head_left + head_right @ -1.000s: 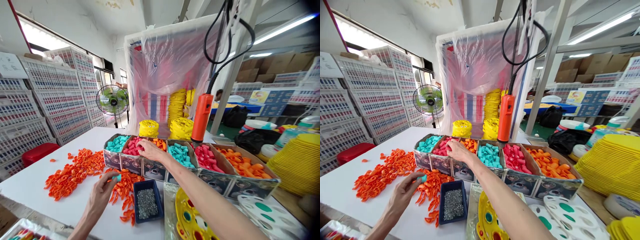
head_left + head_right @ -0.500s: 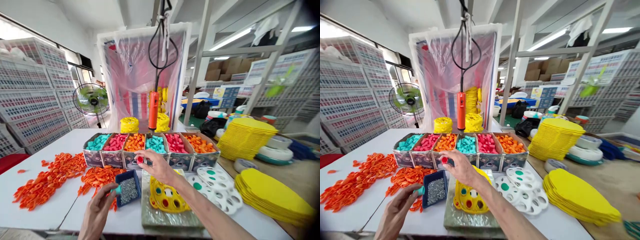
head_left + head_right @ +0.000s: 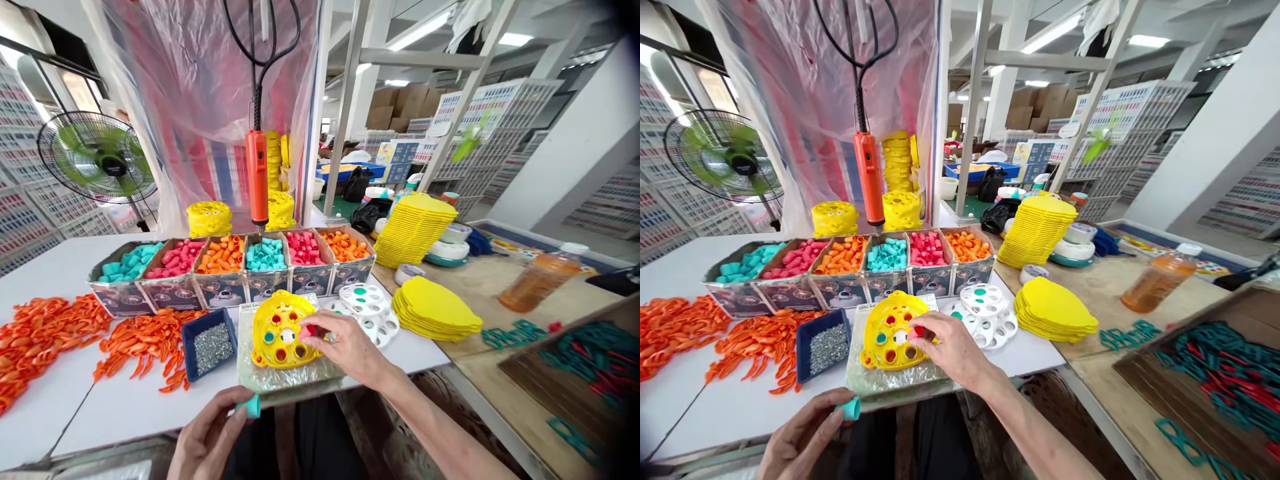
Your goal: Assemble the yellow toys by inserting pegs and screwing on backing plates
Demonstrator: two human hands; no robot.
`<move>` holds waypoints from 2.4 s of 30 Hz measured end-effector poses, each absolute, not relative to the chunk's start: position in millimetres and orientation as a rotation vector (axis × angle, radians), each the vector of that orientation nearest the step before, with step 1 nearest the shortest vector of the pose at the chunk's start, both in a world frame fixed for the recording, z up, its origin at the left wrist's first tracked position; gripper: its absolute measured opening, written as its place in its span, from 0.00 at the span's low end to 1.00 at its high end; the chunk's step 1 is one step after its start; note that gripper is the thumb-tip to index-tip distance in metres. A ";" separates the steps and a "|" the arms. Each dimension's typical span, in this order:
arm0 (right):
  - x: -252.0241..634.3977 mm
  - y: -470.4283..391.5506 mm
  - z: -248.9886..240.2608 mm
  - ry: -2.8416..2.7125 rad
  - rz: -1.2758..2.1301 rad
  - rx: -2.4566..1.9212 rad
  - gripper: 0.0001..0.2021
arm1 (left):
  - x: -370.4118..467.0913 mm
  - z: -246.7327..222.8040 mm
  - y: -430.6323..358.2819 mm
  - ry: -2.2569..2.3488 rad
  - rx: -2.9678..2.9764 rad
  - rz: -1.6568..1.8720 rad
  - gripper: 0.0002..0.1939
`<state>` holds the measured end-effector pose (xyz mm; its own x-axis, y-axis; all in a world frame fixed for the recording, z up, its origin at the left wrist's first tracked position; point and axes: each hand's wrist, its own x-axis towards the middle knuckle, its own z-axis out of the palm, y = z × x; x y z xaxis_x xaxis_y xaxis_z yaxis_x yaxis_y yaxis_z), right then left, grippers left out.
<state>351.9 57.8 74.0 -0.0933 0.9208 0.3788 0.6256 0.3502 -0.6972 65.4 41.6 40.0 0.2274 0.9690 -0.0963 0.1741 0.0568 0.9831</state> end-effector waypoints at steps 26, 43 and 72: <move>345.8 65.0 73.0 -2.334 0.088 -1.621 0.10 | 92.7 31.7 31.0 1.061 1.111 0.878 0.20; 350.1 76.7 77.0 -2.507 0.076 -1.443 0.08 | 101.4 27.6 31.2 0.991 0.940 0.913 0.19; 288.0 -6.7 70.4 -1.613 0.787 -1.372 0.12 | 125.1 32.4 15.3 0.876 0.849 1.170 0.11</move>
